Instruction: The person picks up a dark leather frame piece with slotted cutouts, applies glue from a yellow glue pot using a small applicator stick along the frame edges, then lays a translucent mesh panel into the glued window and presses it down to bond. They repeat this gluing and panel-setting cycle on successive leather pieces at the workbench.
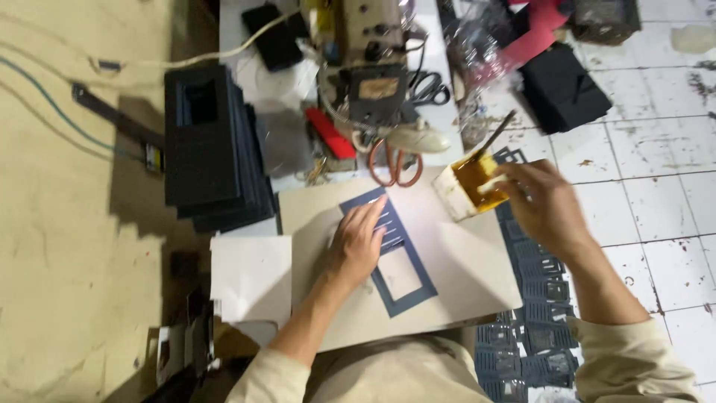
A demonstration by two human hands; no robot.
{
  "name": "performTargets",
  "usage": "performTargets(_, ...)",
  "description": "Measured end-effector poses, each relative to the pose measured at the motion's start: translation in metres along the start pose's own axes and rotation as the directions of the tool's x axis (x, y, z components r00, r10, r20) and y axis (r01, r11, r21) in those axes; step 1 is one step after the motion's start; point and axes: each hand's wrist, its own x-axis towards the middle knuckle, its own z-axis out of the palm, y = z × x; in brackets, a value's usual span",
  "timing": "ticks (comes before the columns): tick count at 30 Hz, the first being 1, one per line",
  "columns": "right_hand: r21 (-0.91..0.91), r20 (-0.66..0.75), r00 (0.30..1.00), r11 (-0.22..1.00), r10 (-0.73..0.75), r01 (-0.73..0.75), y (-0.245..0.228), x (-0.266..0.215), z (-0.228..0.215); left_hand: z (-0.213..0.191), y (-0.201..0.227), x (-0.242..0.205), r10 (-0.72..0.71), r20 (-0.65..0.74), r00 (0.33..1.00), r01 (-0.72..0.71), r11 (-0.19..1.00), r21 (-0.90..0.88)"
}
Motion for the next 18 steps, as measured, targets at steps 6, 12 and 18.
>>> performTargets(6, -0.187, 0.018, 0.964, 0.946, -0.265, 0.263, 0.017, 0.015, 0.022, -0.024, 0.024, -0.028, -0.284, -0.128, 0.95, 0.308, 0.92, 0.243)
performTargets(12, -0.16, 0.104, 0.97, 0.959, -0.218, 0.233, 0.014, 0.021, 0.015, 0.003, -0.025, -0.017, -0.262, -0.002, 0.965, 0.262, 0.962, 0.082)
performTargets(18, 0.012, 0.164, 0.985, 0.998, -0.056, 0.054, -0.007, 0.027, -0.029, -0.014, -0.003, 0.013, -0.291, 0.096, 0.952, 0.291, 0.957, 0.016)
